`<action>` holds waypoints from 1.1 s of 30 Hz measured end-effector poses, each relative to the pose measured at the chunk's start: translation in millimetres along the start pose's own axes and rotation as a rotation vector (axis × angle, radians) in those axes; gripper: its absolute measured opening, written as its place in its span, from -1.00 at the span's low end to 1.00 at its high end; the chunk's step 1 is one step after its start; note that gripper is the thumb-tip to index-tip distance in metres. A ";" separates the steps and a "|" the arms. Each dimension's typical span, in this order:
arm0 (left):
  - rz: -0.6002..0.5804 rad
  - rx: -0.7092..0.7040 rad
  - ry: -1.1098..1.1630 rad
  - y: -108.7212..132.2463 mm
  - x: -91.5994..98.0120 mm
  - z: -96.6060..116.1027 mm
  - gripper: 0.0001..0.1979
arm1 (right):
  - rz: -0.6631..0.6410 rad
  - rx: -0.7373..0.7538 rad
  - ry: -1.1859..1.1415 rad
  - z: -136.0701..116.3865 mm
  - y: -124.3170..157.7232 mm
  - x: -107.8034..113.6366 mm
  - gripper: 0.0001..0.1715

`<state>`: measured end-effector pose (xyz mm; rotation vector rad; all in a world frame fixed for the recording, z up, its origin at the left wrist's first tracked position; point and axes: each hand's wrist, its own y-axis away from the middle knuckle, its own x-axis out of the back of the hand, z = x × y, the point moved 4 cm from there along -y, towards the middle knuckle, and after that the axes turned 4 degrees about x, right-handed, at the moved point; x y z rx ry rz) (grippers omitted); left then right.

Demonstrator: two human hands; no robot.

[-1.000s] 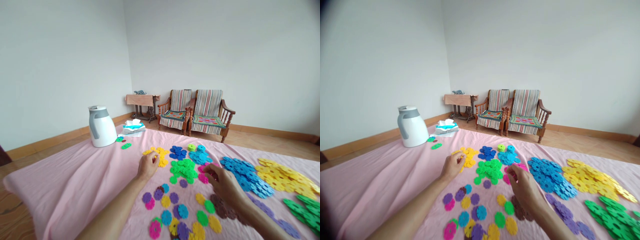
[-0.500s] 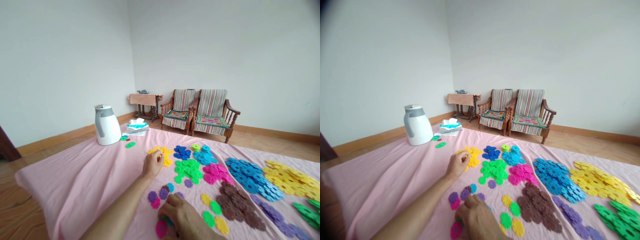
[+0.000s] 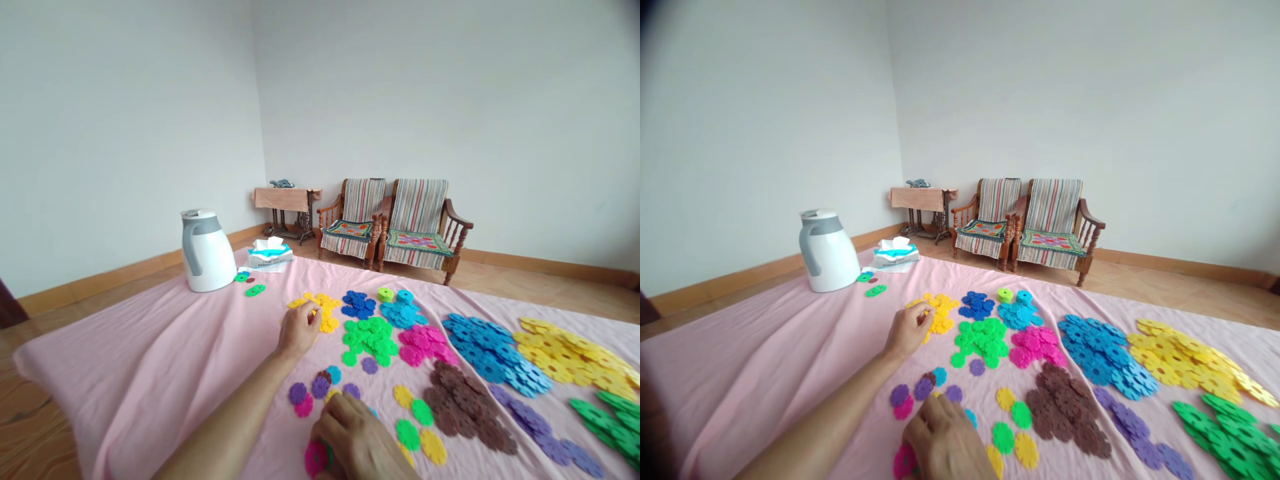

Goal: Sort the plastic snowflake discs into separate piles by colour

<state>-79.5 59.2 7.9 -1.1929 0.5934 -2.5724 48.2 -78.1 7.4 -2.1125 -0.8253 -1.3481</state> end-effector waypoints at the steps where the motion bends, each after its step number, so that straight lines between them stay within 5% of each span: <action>1: 0.002 -0.002 0.001 0.0 0.2 0.3 -0.85 | 0.005 0.004 0.025 0.8 0.3 -3.4 -0.78; 8: 0.008 -0.018 -0.022 -1.3 -0.6 -3.0 -0.86 | 0.131 0.019 -0.164 2.9 7.2 -6.6 -0.77; 11: 0.011 -0.024 -0.027 -1.7 -0.8 -4.6 -0.86 | 0.069 -0.060 -0.396 6.5 10.3 2.6 -0.78; 13: 0.010 -0.029 -0.024 -1.6 -0.9 -4.9 -0.86 | 0.159 -0.114 -0.432 16.4 12.1 16.6 -0.81; 18: 0.005 -0.020 -0.031 -0.9 -1.0 -3.3 -0.84 | 0.513 -0.293 -0.148 78.9 23.4 57.5 -0.89; 25: 0.004 -0.022 -0.029 -0.7 -1.3 -1.4 -0.84 | 0.577 -0.489 -0.010 161.4 49.1 76.3 -0.89; 29: -0.001 -0.024 -0.025 -0.5 -0.7 0.0 -0.84 | 0.568 -0.509 0.016 166.5 50.9 75.5 -0.83; 33: -0.003 -0.017 -0.031 0.0 -0.1 1.7 -0.83 | 0.458 -0.419 -0.005 143.5 42.8 72.8 -0.85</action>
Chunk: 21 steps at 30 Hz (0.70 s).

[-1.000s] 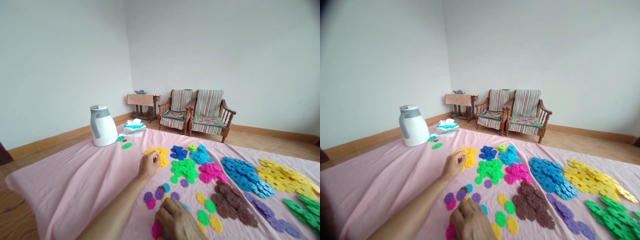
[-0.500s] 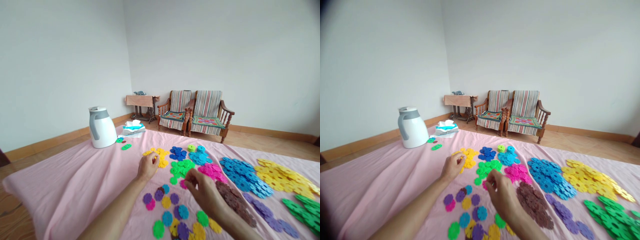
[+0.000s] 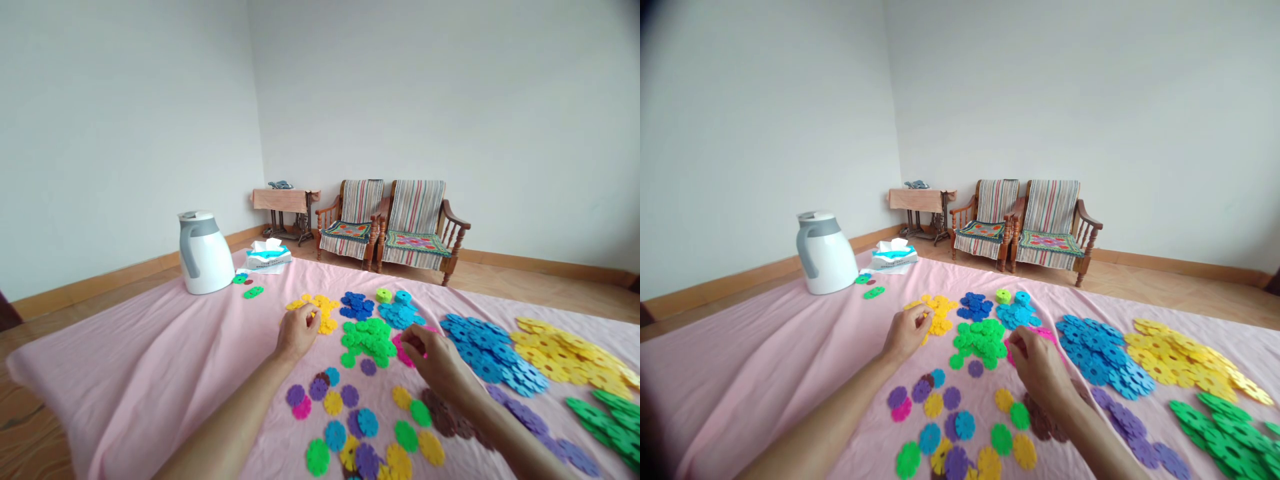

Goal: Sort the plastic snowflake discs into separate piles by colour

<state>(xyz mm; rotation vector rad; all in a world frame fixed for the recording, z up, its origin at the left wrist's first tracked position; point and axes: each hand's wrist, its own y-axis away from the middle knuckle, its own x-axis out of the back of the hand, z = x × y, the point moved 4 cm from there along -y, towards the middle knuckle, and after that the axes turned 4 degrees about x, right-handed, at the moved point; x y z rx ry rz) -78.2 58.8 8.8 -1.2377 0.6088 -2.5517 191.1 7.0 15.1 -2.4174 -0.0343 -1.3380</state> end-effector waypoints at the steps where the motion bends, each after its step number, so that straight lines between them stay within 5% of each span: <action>1: -0.002 0.003 0.000 0.1 0.1 0.3 -0.83 | -0.045 0.024 -0.005 -8.0 1.9 -1.4 -0.86; 6: -0.018 0.003 0.019 0.4 -0.3 1.2 -0.83 | -0.219 0.074 -0.004 -37.2 12.3 -7.3 -0.85; 15: -0.113 -0.125 0.070 5.5 -9.8 7.7 -0.80 | -0.480 0.099 0.214 -35.7 29.7 1.5 -0.82; 21: -0.217 -0.166 0.072 9.1 -14.2 12.6 -0.80 | -0.477 0.072 0.249 -30.1 28.8 3.1 -0.81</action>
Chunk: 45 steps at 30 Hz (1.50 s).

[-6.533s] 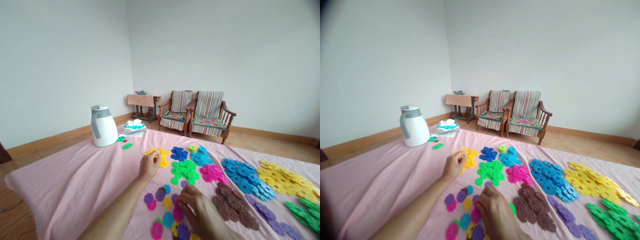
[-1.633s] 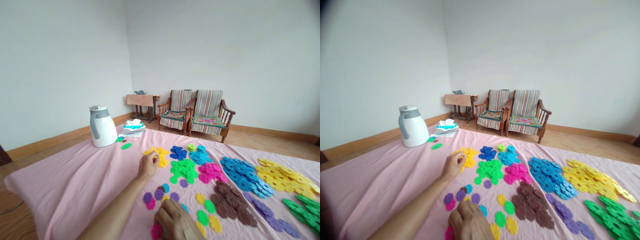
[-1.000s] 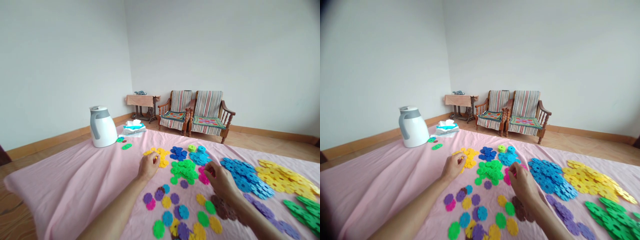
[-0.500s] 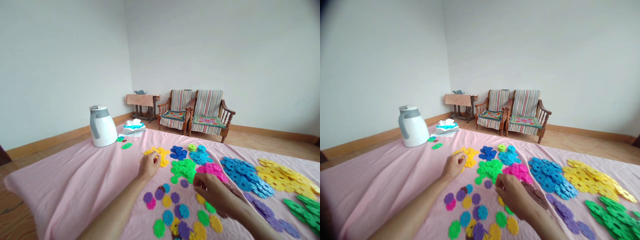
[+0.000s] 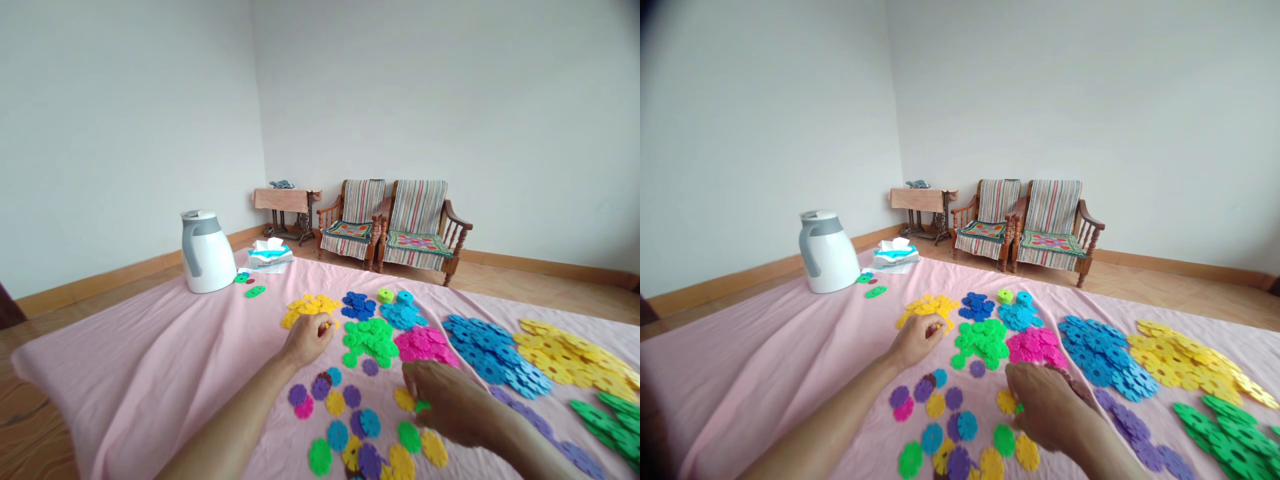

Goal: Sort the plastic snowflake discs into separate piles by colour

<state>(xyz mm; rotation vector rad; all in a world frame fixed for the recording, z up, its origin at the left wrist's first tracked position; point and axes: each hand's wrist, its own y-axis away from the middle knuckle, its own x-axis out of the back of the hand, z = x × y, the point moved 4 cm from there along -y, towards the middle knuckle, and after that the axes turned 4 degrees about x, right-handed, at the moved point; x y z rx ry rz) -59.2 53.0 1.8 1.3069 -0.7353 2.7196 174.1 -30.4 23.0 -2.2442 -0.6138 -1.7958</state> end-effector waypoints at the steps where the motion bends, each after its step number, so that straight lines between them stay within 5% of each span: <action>1: -0.035 -0.020 0.008 1.2 -1.3 3.0 -0.82 | 0.012 -0.001 -0.020 2.1 -0.4 -0.1 -0.80; 8: -0.255 -0.209 0.028 12.2 -7.9 28.1 -0.92 | 0.147 0.051 -0.440 11.1 -10.7 0.9 -0.86; 12: -0.304 -0.253 0.011 13.0 -8.5 31.3 -0.89 | 0.335 -0.004 -0.545 17.1 -29.7 -2.7 -0.94; 16: -0.308 -0.241 0.000 12.4 -8.1 30.1 -0.90 | 0.430 -0.037 -0.618 18.0 -38.6 -6.4 -0.82; 29: -0.288 -0.184 -0.009 12.8 -7.8 29.3 -0.83 | 0.092 0.165 -0.415 -44.1 -7.8 -4.9 -0.80; 45: -0.207 -0.157 0.035 11.1 -8.9 24.3 -0.81 | -0.134 0.139 -0.129 -18.0 5.0 -1.5 -0.63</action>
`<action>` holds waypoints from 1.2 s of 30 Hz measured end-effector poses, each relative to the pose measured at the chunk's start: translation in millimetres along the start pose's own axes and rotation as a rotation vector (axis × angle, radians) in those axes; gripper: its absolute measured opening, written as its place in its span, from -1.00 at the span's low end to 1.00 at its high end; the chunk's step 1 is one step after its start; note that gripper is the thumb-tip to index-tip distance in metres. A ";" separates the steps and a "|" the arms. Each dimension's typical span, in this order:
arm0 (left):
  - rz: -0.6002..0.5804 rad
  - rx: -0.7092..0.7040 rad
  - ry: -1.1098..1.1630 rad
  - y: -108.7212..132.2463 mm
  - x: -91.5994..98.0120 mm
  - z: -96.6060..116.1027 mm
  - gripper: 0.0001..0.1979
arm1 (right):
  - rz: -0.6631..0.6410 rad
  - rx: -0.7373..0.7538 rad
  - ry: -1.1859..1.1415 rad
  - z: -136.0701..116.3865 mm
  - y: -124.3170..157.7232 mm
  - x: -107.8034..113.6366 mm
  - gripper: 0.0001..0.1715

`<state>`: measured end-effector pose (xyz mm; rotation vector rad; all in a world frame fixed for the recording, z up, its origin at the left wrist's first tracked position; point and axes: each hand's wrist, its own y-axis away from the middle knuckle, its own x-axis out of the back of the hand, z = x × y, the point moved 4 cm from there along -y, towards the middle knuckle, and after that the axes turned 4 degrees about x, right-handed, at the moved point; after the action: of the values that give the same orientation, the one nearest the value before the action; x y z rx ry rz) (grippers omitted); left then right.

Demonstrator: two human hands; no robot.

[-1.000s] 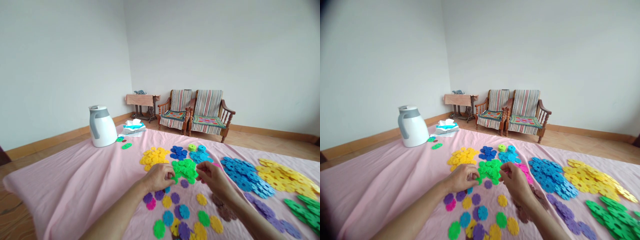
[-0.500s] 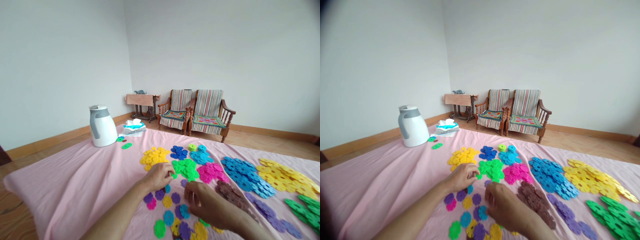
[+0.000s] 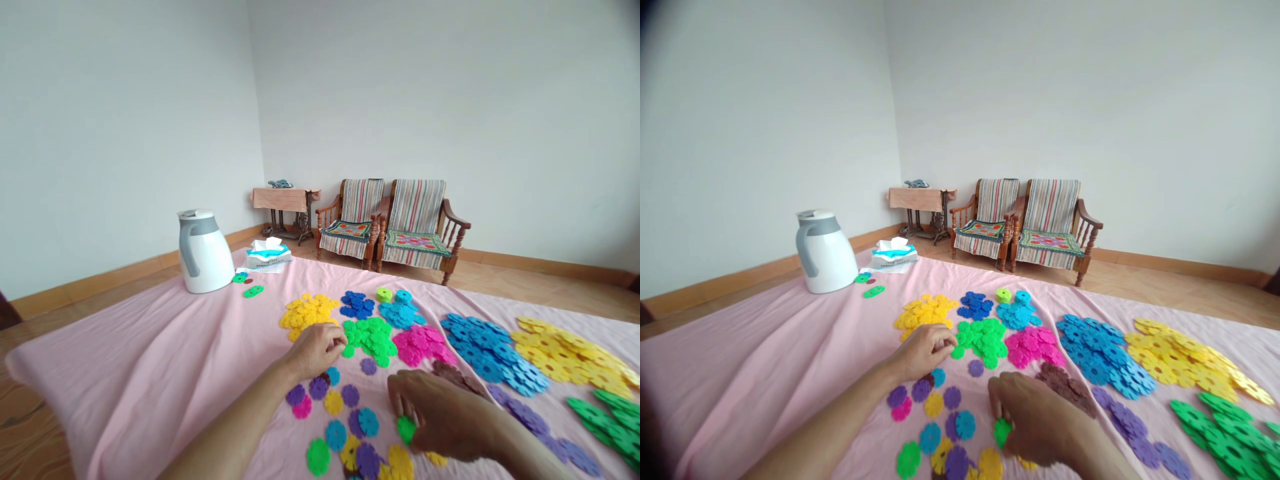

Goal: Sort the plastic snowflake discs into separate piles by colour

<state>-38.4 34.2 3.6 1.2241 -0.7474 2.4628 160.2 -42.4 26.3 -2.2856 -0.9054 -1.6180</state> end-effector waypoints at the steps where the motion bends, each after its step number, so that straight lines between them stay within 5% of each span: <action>1: 0.001 0.000 0.000 0.0 0.1 -0.1 -0.81 | 0.011 0.011 -0.001 0.1 0.5 1.0 -0.64; 6: -0.007 0.003 -0.002 -0.2 0.7 1.0 -0.82 | 0.062 0.030 -0.188 2.0 -4.6 4.3 -0.84; 11: -0.009 0.004 -0.005 0.1 2.3 3.0 -0.83 | 0.445 -0.031 -0.455 13.3 -27.5 8.6 -0.89; 13: -0.014 0.005 -0.006 0.3 2.5 3.1 -0.83 | 0.493 -0.040 -0.448 14.4 -34.2 4.8 -0.83; 18: -0.026 0.017 -0.017 0.1 1.9 1.6 -0.81 | 0.486 0.022 -0.321 2.9 -34.6 -9.9 -0.81; 23: -0.024 0.025 -0.018 -0.4 1.6 2.0 -0.81 | 0.468 0.123 -0.051 -13.1 -32.5 -17.9 -0.54; 28: -0.026 0.030 -0.019 -0.7 2.1 3.0 -0.81 | 0.395 0.062 0.092 -17.0 -32.4 -12.7 -0.57; 32: -0.012 0.014 -0.023 -0.7 2.4 2.5 -0.81 | 0.404 0.018 0.086 -26.8 -27.4 -9.5 -0.63; 36: 0.001 0.014 -0.020 -0.3 1.7 0.8 -0.80 | 0.389 0.142 -0.080 -53.6 -24.5 -17.7 -0.69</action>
<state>-38.7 34.1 5.5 1.2550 -0.7374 2.4643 100.2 -55.6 26.3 -2.2644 -0.5261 -1.2653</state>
